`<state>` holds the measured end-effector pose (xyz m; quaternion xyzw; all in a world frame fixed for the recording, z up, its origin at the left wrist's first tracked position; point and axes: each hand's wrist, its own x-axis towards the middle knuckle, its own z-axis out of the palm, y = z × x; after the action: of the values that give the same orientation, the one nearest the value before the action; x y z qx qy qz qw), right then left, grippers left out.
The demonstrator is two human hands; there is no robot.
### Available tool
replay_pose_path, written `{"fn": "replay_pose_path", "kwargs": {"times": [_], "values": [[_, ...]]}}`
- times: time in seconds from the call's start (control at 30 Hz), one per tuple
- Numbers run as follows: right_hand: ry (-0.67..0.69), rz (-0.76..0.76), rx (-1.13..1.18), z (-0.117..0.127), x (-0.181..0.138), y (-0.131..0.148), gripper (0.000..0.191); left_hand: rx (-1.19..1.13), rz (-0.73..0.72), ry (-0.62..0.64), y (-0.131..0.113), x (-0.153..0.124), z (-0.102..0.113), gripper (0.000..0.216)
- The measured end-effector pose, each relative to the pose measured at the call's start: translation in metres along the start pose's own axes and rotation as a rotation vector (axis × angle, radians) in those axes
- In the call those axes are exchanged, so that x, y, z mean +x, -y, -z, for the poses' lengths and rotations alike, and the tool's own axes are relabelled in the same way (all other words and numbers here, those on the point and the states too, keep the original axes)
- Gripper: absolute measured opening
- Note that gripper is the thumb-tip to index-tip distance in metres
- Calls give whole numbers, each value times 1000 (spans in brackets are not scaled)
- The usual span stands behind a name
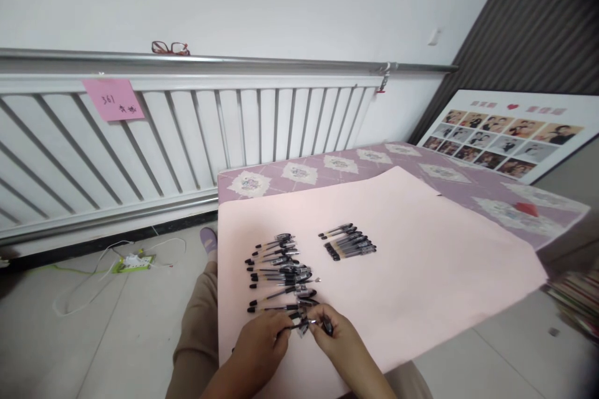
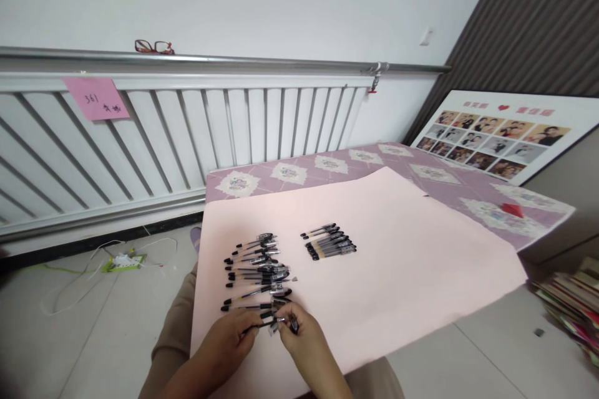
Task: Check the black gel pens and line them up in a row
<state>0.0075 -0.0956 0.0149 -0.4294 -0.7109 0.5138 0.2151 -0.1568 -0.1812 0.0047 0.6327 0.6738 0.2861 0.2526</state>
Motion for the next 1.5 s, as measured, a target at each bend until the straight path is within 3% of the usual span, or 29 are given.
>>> {"fn": "replay_pose_path", "kwargs": {"times": [0.33, 0.53, 0.7, 1.0, 1.5], "values": [[42, 80, -50, -16, -2, 5, 7, 31, -10, 8, -4, 0, -5, 24], [0, 63, -76, -2, 1, 2, 8, 131, 62, -61, -5, 0, -6, 16], [10, 65, -112, 3, 1, -4, 12, 147, 74, -31, -4, -3, -6, 15], [-41, 200, -412, -20, 0, -7, 16, 404, 95, 95, -4, -4, -11, 16], [66, 239, -734, -35, 13, 6, 27, 474, 83, 14, 10, 3, -10, 20]]}}
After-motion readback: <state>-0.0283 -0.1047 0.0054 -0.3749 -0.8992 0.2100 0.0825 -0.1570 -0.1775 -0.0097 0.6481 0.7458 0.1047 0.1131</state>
